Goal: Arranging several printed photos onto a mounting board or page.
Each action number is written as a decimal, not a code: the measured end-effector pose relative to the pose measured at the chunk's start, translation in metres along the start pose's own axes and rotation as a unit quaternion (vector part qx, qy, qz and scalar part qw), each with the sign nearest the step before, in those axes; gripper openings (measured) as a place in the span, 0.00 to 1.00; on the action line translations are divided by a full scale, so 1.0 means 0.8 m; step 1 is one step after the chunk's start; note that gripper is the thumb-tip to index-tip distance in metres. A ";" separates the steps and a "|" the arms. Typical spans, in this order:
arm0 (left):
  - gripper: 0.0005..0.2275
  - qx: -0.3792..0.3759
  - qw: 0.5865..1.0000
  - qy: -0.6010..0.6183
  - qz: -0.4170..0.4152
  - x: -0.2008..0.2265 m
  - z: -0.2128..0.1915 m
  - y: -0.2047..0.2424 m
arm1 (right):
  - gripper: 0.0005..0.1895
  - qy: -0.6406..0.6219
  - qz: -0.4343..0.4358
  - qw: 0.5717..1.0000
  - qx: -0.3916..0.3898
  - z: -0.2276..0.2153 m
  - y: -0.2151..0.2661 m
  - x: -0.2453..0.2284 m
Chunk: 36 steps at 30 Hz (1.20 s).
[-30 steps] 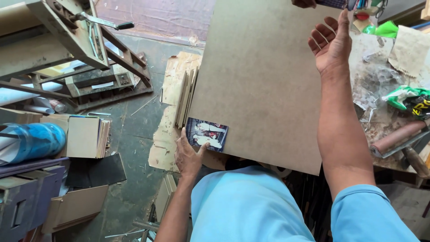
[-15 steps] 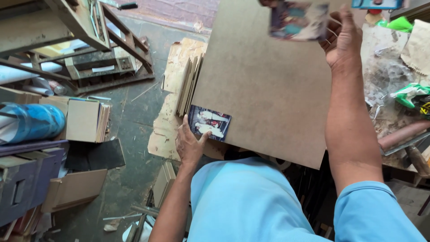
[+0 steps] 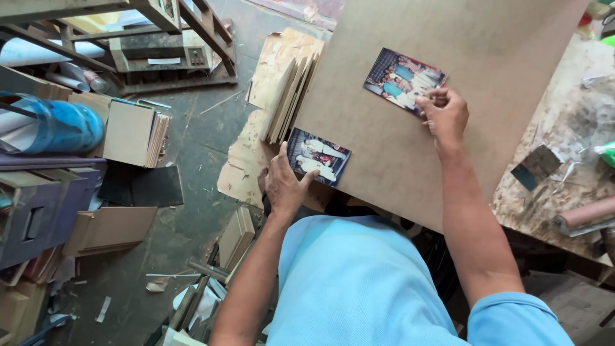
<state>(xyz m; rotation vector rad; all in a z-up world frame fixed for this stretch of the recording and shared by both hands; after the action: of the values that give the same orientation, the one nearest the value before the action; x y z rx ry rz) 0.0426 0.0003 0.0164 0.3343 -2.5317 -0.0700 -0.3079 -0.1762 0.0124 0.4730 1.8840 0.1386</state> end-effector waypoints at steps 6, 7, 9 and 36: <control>0.50 -0.019 1.000 -0.022 0.003 0.000 0.004 0.002 | 0.39 0.368 -0.179 0.906 0.107 -0.009 -0.019 -0.017; 0.50 0.003 1.000 -0.024 0.009 -0.001 0.002 -0.003 | 0.47 0.418 -0.193 0.884 0.084 -0.008 -0.030 -0.029; 0.51 0.002 1.000 -0.029 0.006 0.002 0.000 -0.003 | 0.50 0.441 -0.164 0.881 0.042 -0.015 -0.042 -0.050; 0.52 0.024 1.000 -0.004 0.020 -0.009 0.016 0.000 | 0.27 0.251 -0.197 0.947 0.036 -0.057 -0.064 0.015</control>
<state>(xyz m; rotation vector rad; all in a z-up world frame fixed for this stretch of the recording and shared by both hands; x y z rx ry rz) 0.0411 0.0021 0.0016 0.3033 -2.5492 0.0054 -0.3664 -0.2123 0.0017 0.0990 2.4529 -0.0861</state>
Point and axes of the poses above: each hand's wrist, its own y-axis away from the middle knuckle, its own z-axis out of the palm, x = y × z, the point moved 1 cm from there along -y, towards the middle knuckle, and after that the axes turned 3 degrees about z, right-handed, at the moved point
